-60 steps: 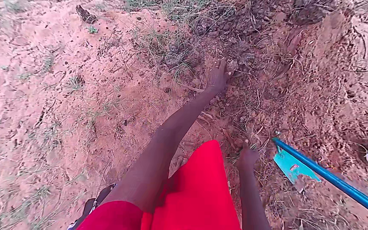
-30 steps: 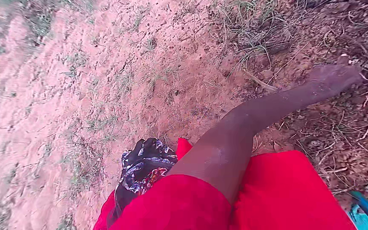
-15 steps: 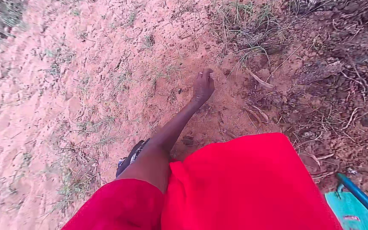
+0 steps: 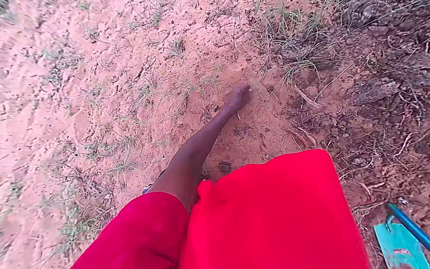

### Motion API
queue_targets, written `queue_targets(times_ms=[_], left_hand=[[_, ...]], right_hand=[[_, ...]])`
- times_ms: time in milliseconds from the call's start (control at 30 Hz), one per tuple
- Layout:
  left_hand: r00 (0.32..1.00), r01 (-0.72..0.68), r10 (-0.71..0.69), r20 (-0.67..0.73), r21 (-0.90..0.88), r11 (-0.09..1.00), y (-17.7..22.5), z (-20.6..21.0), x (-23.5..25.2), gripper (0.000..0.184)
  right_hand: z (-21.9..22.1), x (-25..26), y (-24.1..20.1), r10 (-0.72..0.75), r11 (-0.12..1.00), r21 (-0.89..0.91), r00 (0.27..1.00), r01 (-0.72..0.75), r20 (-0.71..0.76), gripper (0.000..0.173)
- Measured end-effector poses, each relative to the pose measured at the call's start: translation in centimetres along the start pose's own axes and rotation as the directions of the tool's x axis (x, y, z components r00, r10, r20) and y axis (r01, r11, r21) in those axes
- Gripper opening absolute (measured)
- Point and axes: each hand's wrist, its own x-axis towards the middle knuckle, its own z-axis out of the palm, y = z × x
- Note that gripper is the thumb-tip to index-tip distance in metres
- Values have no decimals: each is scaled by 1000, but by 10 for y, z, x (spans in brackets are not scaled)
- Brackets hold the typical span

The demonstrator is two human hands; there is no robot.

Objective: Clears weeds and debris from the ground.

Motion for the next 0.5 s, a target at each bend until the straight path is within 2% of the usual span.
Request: queue_targets(times_ms=[33, 67, 133, 233, 300, 333, 367, 433, 500], left_hand=[[999, 33, -34, -21, -24, 999, 1, 0, 1, 34], [996, 78, -81, -49, -52, 996, 0, -1, 2, 35], [968, 167, -193, -161, -158, 973, -5, 0, 6, 37], [887, 359, -434, -158, -355, 863, 4, -12, -6, 37], [825, 368, -537, -178, -552, 748, 20, -10, -27, 33], [814, 344, -554, -174, -625, 701, 32, -3, -41, 30], [834, 332, -530, -154, -627, 705, 47, 0, -61, 31], [895, 259, -388, -218, -456, 852, 70, 2, -75, 33], [900, 267, -364, -241, -358, 895, 65, 6, -50, 29]], right_hand=[[4, 9, 12, -78, 992, 104, 997, 78, -4, 24], [5, 18, 17, -56, 984, 171, 998, 52, 18, 22], [9, 27, 20, -15, 980, 196, 1000, 15, -2, 24], [7, 28, 30, -101, 974, 202, 995, 97, 10, 37], [10, 33, 29, -49, 983, 180, 999, 46, 11, 39], [11, 40, 34, -31, 984, 174, 1000, 30, 3, 39], [8, 41, 39, -16, 987, 160, 1000, 17, -5, 39], [12, 45, 39, -19, 989, 149, 1000, 22, -23, 42], [14, 55, 48, -48, 988, 142, 998, 54, -43, 38]])
